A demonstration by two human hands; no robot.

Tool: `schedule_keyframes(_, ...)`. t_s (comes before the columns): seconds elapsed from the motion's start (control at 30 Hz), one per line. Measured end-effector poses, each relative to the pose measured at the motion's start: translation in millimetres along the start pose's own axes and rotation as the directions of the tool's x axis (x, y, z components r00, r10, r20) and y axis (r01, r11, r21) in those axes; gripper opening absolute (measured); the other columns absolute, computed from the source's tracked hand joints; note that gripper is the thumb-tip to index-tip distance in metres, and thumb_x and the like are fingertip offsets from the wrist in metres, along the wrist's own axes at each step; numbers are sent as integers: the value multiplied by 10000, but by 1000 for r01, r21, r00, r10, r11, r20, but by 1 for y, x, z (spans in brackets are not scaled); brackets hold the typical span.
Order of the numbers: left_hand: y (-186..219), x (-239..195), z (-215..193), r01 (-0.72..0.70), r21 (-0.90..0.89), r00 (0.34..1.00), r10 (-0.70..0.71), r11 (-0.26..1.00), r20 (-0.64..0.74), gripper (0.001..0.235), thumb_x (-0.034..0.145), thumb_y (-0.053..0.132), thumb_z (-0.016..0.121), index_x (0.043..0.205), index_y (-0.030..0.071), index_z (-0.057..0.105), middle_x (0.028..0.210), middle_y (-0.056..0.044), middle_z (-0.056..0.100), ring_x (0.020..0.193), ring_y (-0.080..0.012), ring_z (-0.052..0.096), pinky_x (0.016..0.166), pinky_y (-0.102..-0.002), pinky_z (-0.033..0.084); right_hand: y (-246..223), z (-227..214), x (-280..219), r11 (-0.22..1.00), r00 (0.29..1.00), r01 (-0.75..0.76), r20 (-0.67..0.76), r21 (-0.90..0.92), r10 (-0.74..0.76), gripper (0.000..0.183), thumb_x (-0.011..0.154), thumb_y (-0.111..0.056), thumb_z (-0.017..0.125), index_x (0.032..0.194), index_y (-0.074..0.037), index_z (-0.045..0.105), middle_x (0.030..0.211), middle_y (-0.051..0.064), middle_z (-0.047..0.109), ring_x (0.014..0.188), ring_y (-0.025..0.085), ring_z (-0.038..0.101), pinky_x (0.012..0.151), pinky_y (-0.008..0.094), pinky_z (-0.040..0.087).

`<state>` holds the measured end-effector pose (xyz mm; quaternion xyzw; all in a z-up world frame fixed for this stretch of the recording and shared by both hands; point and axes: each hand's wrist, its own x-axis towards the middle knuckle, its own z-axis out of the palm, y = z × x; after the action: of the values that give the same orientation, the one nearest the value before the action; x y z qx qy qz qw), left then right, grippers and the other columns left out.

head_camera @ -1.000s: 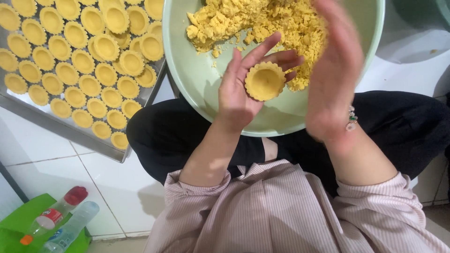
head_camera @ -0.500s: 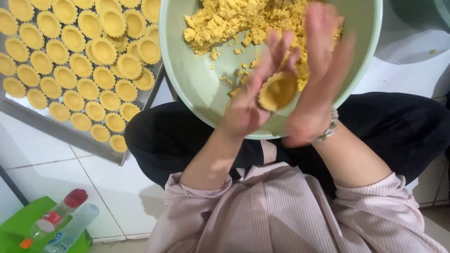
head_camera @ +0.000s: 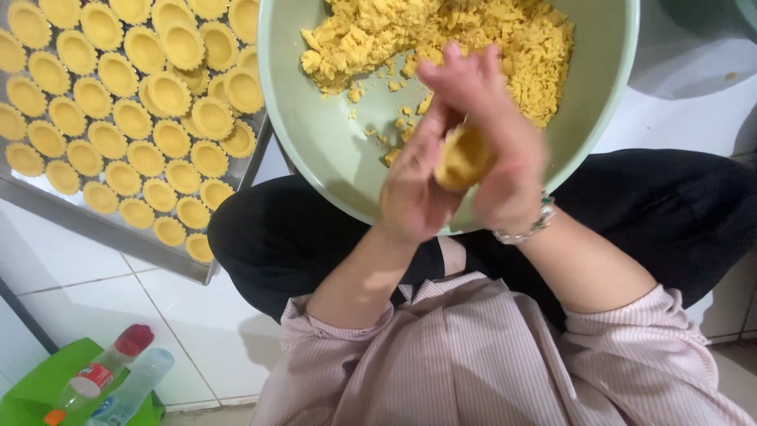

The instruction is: The person scoops yellow dough from a large bowl, presses it into a fluted metal mold, and shapes it into a small cup. They then place the finished cup onto a metal tray filled with similar cups. This process is repeated continuously.

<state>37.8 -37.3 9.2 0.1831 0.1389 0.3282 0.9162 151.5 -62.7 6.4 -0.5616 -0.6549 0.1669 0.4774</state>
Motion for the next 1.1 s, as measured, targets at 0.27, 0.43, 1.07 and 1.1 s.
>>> schedule_keyframes(0.27, -21, 0, -29, -147, -71, 960, 159, 987, 232, 645, 1116, 592, 327, 1687, 296, 283, 1831, 19, 6, 1754, -282, -51, 1477, -670, 74, 14, -1, -4, 860, 984, 2, 153, -511, 88, 935, 1117, -794, 221, 1281, -92, 816, 1741, 56, 394, 1650, 243, 257, 1272, 533, -207)
schedule_keyframes(0.43, -19, -8, -24, -136, -124, 974, 110, 983, -196, 681, 1034, 438, 283, 1557, 3, 313, 1603, -185, 331, 1566, -303, 269, 1305, -451, 264, 8, -6, -3, 925, 989, 116, 125, -362, -75, 928, 1066, -767, 94, 1043, -114, 753, 1246, 109, 668, 1362, 374, 649, 1281, 588, -165)
schedule_keyframes(1.07, -13, 4, -23, -413, -245, 905, 365, 877, -219, 798, 1143, 510, 217, 957, -70, 732, 926, -260, 720, 1013, -358, 684, 1146, -485, 417, -19, 12, -12, 953, 953, -301, -23, -25, 301, 599, 1143, -305, 646, 1633, -242, 307, 1769, 56, 162, 1708, 379, 70, 1461, 723, 52)
schedule_keyframes(1.1, -12, 5, -19, -413, -245, 905, 364, 877, -222, 798, 1143, 510, 217, 957, -70, 732, 926, -260, 720, 1013, -358, 684, 1146, -485, 417, -20, 15, -15, 953, 953, -303, -21, -25, 302, 599, 1143, -305, 646, 1633, -242, 307, 1769, 56, 162, 1708, 379, 70, 1461, 723, 52)
